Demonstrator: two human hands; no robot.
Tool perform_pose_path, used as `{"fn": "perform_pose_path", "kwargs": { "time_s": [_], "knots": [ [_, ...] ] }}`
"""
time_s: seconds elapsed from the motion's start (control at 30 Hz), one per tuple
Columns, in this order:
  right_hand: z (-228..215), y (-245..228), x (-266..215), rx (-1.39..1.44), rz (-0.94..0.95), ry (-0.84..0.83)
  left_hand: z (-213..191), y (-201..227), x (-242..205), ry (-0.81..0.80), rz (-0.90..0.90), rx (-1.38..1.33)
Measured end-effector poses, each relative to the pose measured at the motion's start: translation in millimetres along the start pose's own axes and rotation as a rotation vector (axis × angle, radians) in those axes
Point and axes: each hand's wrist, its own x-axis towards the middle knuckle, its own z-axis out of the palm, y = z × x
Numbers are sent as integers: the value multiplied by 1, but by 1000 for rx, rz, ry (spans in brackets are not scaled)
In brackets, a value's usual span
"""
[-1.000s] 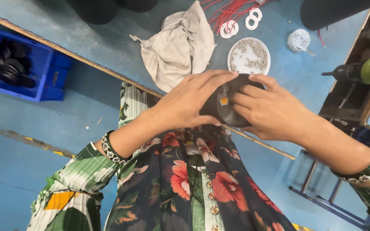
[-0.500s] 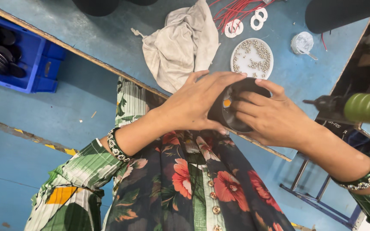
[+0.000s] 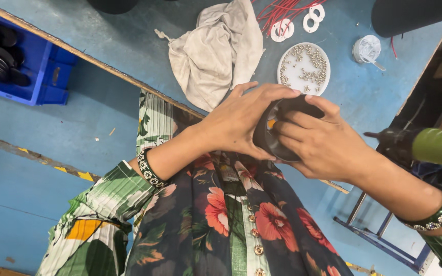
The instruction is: The person wipes the inside of a black cylindrical housing with a cloth, then inserts a small LED bulb and wires into the fixture. They use a green glue gun to apply adhesive around the bulb base and secure the components inside the housing.
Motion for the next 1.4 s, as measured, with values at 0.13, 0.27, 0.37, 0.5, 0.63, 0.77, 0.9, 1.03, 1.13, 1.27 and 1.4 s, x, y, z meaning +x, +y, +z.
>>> {"fn": "perform_pose_path", "kwargs": {
  "time_s": [0.13, 0.27, 0.37, 0.5, 0.63, 0.77, 0.9, 1.03, 1.13, 1.27, 1.4],
  "knots": [
    [-2, -1, 0, -14, -5, -14, -1, 1, 0, 13, 18, -3],
    [-3, -2, 1, -17, -11, -11, -2, 2, 0, 13, 4, -24],
    [-3, -2, 2, -7, -6, -18, -2, 2, 0, 29, 17, -12],
    [-4, -2, 2, -6, -4, -13, -1, 2, -1, 38, 26, -18],
    [-4, -3, 3, 1, 8, -23, -1, 2, -1, 44, 34, -16],
    [-5, -3, 4, 7, 11, -36, -1, 2, -1, 39, 32, -8],
    [-6, -3, 4, 6, 11, -34, -2, 2, -1, 29, 29, -9],
    [-5, -3, 3, 10, 12, -34, -2, 2, 0, 10, 10, -14],
    [-2, -2, 2, 14, 0, -4, -2, 1, -1, 3, -3, -13],
    [-4, 0, -6, 70, 7, 104, -1, 0, 0, -7, 0, 4],
    [-13, -8, -33, 108, 101, 278, -9, 1, 0, -62, -2, -28]
  ]
}}
